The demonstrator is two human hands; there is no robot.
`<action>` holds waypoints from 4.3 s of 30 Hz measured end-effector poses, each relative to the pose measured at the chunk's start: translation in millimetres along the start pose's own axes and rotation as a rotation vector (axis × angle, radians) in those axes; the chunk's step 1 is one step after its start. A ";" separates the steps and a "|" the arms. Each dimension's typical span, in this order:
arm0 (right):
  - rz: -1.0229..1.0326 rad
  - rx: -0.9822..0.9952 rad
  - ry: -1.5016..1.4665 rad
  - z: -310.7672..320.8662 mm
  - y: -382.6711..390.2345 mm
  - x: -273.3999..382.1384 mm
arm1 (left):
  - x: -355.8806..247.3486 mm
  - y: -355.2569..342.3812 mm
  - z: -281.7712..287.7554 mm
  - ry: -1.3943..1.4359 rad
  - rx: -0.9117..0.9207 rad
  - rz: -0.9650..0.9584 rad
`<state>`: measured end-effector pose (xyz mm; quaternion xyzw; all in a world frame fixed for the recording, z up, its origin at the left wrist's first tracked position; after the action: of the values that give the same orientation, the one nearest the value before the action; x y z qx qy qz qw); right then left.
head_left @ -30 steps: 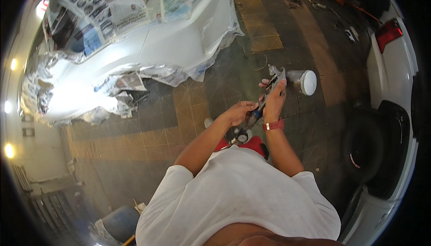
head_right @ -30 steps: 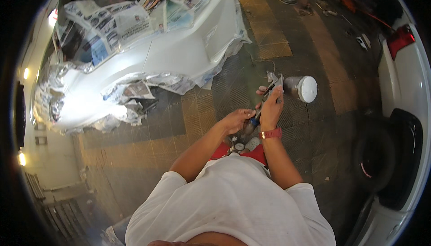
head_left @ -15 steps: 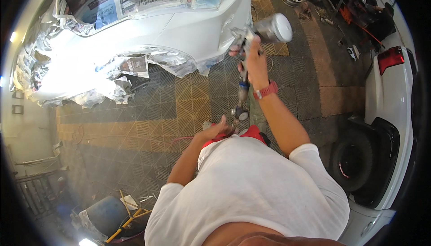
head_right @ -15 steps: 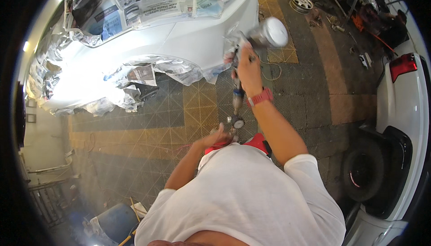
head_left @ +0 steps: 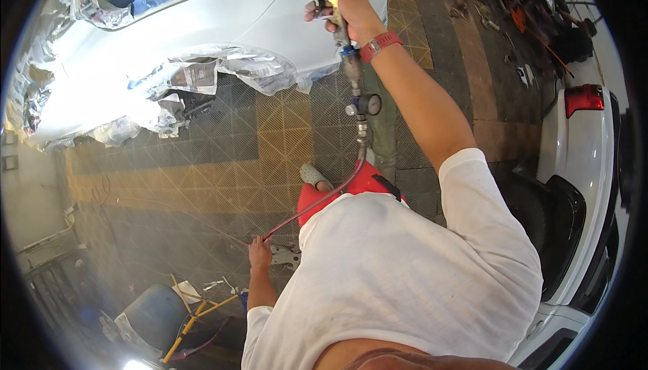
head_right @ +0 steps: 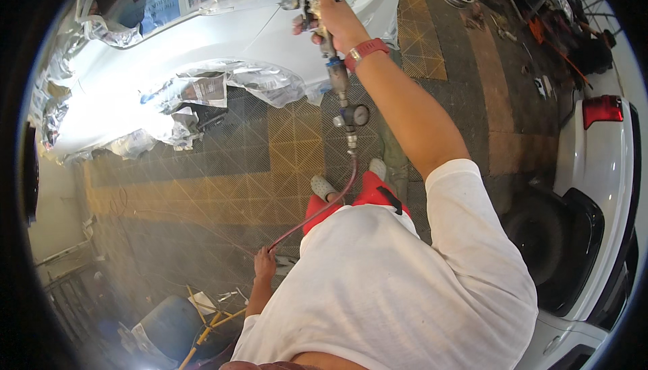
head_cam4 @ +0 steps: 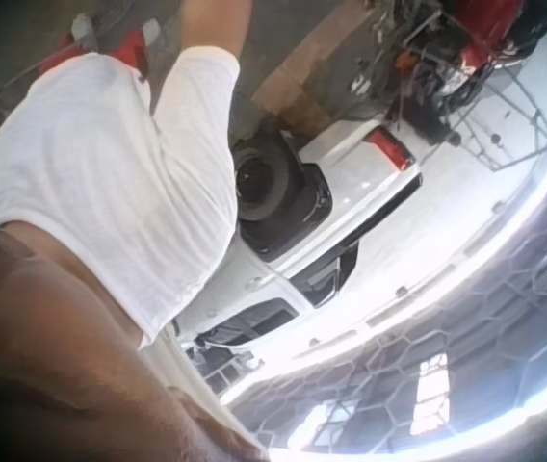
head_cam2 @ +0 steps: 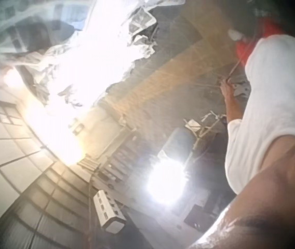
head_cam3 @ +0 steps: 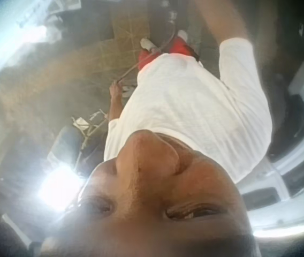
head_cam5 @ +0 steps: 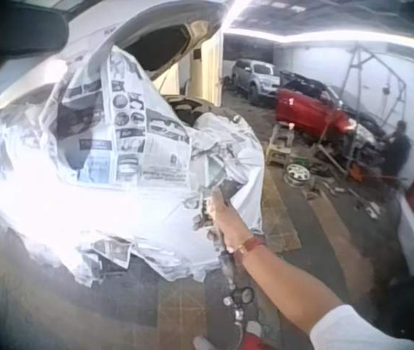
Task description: The person uses a spray gun to apply white paint to the side and rear of a white car. The vehicle is partially masked with newspaper and plastic sheeting. The person moves around the car, spraying the door, rear quarter panel, and bumper area in smooth, overlapping strokes.
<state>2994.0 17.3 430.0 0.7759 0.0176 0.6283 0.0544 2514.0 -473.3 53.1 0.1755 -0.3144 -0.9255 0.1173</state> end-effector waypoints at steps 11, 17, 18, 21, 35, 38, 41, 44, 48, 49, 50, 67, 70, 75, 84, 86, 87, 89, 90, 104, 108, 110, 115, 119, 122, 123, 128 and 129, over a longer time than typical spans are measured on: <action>-0.073 -0.316 0.279 232.8 -29.8 -30.9 | -157.3 2.4 -55.3 0.092 0.005 0.001; 0.027 -0.464 0.355 344.2 -58.7 -25.9 | -224.4 15.4 -61.2 0.211 -0.034 0.072; 0.028 -0.496 0.371 355.0 -60.0 -30.9 | -228.8 17.5 -63.1 0.240 -0.040 0.102; 0.030 -0.524 0.397 361.4 -60.4 -48.2 | -232.0 34.0 -71.3 0.350 -0.091 0.214; 0.129 -0.015 0.287 46.9 36.4 -102.5 | -126.3 133.7 -170.2 0.864 -0.143 0.627; 0.116 0.074 0.302 14.3 42.9 -104.0 | -114.0 140.5 -177.7 0.803 -0.106 0.652; -0.010 0.111 0.302 22.7 41.3 -120.1 | -112.0 139.6 -177.1 0.592 -0.081 0.631; 0.041 -0.041 0.355 88.6 30.3 -140.2 | -127.7 120.0 -171.5 0.450 -0.038 0.527; 0.059 -0.258 0.336 193.9 28.2 -128.8 | -156.1 80.7 -139.2 0.357 0.031 0.407; 0.057 -0.315 0.329 214.5 25.5 -126.8 | -161.9 71.2 -137.0 0.330 0.042 0.383; 0.057 -0.370 0.324 233.4 23.3 -125.4 | -167.7 63.9 -136.1 0.370 0.043 0.370; 0.351 -0.158 0.564 19.3 58.7 -199.9 | -73.4 122.4 -172.5 0.498 0.126 0.580; 0.601 -0.150 0.672 -48.7 64.5 -187.9 | -71.1 141.8 -165.0 0.579 0.083 0.665; 0.239 -0.007 0.575 -73.0 42.6 -225.4 | -55.8 148.8 -171.7 0.565 0.079 0.693; 0.146 -0.219 0.495 105.4 51.8 -222.3 | -107.2 99.8 -157.9 0.485 0.138 0.489; 0.142 -0.315 0.523 154.3 55.7 -208.7 | -117.6 85.4 -159.7 0.461 0.127 0.420; 0.127 -0.369 0.457 180.2 55.7 -204.7 | -121.6 76.9 -161.8 0.455 0.128 0.387; 0.094 -0.471 0.319 220.2 53.2 -205.0 | -129.9 65.9 -157.8 0.471 0.114 0.356; 0.081 -0.523 0.349 227.3 53.3 -201.9 | -136.1 63.1 -148.9 0.493 0.098 0.357; 0.317 -0.251 0.468 66.1 62.0 -275.2 | -82.4 104.1 -162.4 0.484 0.160 0.606; 0.311 -0.121 0.517 11.8 54.0 -289.4 | -86.0 117.2 -164.4 0.538 0.186 0.690; 0.261 -0.059 0.501 4.0 47.4 -292.1 | -83.7 115.2 -168.8 0.533 0.160 0.664; 0.245 -0.122 0.646 56.3 35.2 -294.4 | -106.9 93.6 -160.6 0.433 0.206 0.542; 0.156 -0.274 0.597 144.3 40.4 -286.7 | -117.9 72.1 -173.0 0.448 0.173 0.442; 0.118 -0.459 0.449 214.0 47.4 -280.1 | -136.9 55.3 -166.4 0.438 0.167 0.391; 0.135 -0.520 0.400 225.9 50.3 -276.2 | -140.1 50.5 -166.2 0.440 0.163 0.381; 0.146 -0.562 0.436 228.0 51.6 -279.6 | -138.7 42.6 -164.5 0.540 0.158 0.422; 0.134 -0.528 0.425 216.6 51.9 -290.3 | -131.4 44.0 -167.0 0.546 0.156 0.440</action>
<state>3142.5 -75.5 108.7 0.5862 -0.1855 0.7610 0.2072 2704.9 -554.7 -10.2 0.3531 -0.3715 -0.7702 0.3795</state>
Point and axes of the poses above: each hand's wrist, its own y-axis away from the middle knuckle, its own z-axis out of the back of the hand, x = y × z, the point moved 10 cm from there along -y, towards the middle knuckle
